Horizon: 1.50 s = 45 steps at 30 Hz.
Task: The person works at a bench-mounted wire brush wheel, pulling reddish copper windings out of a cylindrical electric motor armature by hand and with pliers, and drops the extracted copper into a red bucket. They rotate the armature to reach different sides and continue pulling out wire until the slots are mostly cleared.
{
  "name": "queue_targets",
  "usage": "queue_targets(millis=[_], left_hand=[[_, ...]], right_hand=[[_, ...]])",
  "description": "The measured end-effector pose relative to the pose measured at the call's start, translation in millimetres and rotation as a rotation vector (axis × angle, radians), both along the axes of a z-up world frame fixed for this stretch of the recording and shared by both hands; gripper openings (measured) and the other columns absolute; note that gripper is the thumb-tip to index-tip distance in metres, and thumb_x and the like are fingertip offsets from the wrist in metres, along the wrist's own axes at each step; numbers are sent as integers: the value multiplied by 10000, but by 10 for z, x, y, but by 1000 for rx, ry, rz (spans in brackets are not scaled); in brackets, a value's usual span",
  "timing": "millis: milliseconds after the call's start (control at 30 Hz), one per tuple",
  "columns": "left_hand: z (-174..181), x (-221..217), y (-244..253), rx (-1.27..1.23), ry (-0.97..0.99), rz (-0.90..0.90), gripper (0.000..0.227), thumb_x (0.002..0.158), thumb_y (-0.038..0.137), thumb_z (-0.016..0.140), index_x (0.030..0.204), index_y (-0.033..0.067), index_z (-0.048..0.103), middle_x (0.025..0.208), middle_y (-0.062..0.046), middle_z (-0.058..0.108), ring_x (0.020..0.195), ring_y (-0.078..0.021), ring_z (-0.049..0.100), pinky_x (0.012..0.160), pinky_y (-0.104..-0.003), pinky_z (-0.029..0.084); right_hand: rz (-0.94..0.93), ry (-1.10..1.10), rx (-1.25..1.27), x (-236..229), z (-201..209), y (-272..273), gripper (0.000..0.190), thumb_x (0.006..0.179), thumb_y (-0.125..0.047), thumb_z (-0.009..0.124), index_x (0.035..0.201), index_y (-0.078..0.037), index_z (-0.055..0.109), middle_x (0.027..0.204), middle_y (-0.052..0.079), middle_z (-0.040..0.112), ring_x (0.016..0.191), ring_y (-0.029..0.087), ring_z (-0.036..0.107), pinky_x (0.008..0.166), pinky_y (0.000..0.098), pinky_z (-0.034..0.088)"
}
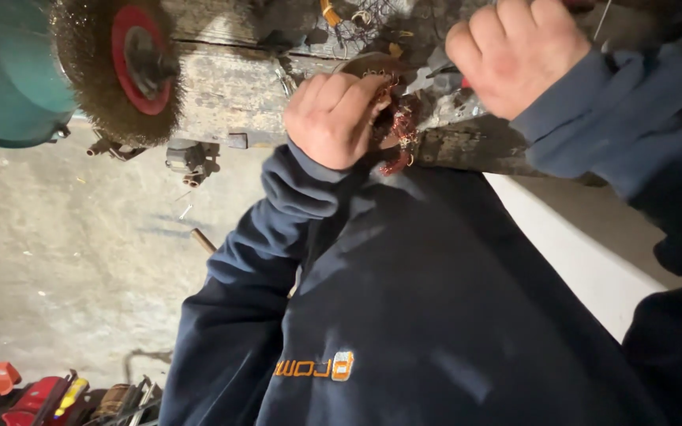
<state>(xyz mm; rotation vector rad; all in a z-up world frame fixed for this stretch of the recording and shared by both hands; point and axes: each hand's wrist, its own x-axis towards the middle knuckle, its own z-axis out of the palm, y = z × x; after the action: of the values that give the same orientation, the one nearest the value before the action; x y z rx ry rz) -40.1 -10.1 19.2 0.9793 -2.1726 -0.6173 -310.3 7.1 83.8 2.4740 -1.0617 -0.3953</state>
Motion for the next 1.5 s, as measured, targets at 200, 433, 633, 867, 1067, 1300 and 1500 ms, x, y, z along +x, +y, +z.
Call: queue_targets(millis=[200,433,633,867,1067,1300,1500], left_hand=[[-149,-110,278,-18,144,126,301,901,193,811,1159,74,712,970,-86,602,974,-315,583,1019,-470,488],[-528,-115,271,-131,231,82,312,874,192,810,1146,61,731,948,-59,586,925,-269,592,1063,-485,494],[-557,-86,229,-61,291,53,300,876,170,764,1154,61,734,951,-66,591,933,-257,600,1065,-499,517],[-531,-13,99,6,293,-64,257,915,170,722,1144,54,738,985,-86,625,955,-290,614,1073,-499,543],[-521,104,-318,46,229,-244,265,963,265,764,1138,66,744,1041,-87,678,1005,-315,638,906,-411,524],[417,55,-410,-107,-49,-317,464,698,282,758,1097,51,714,1080,-111,682,988,-296,611,937,-449,483],[-62,-75,-94,49,-55,-98,227,937,256,838,988,80,704,987,-80,658,978,-327,602,870,-414,509]], right_hand=[[5,-91,-69,-31,-59,4,111,1021,-168,615,1086,-78,608,1017,54,554,990,201,527,963,376,400],[20,-74,61,-122,-109,-133,145,901,-185,689,1004,-124,606,935,40,567,918,217,544,891,384,420],[-157,-71,484,-254,-476,-469,325,763,-202,756,1045,-97,631,905,79,654,877,263,659,768,418,509],[-230,-172,797,-398,-553,-438,430,690,-154,762,1108,-116,668,952,86,696,935,295,701,830,427,549],[-177,-163,435,-127,-12,3,141,867,-177,667,995,-122,650,921,44,662,885,228,660,836,396,494],[-160,-90,-51,-62,-44,282,124,1003,-189,603,1047,-73,605,1061,61,614,959,190,550,741,304,406],[-163,-67,-65,40,-21,189,285,1050,-188,610,1268,-4,600,1206,131,573,1082,269,519,829,341,493]])
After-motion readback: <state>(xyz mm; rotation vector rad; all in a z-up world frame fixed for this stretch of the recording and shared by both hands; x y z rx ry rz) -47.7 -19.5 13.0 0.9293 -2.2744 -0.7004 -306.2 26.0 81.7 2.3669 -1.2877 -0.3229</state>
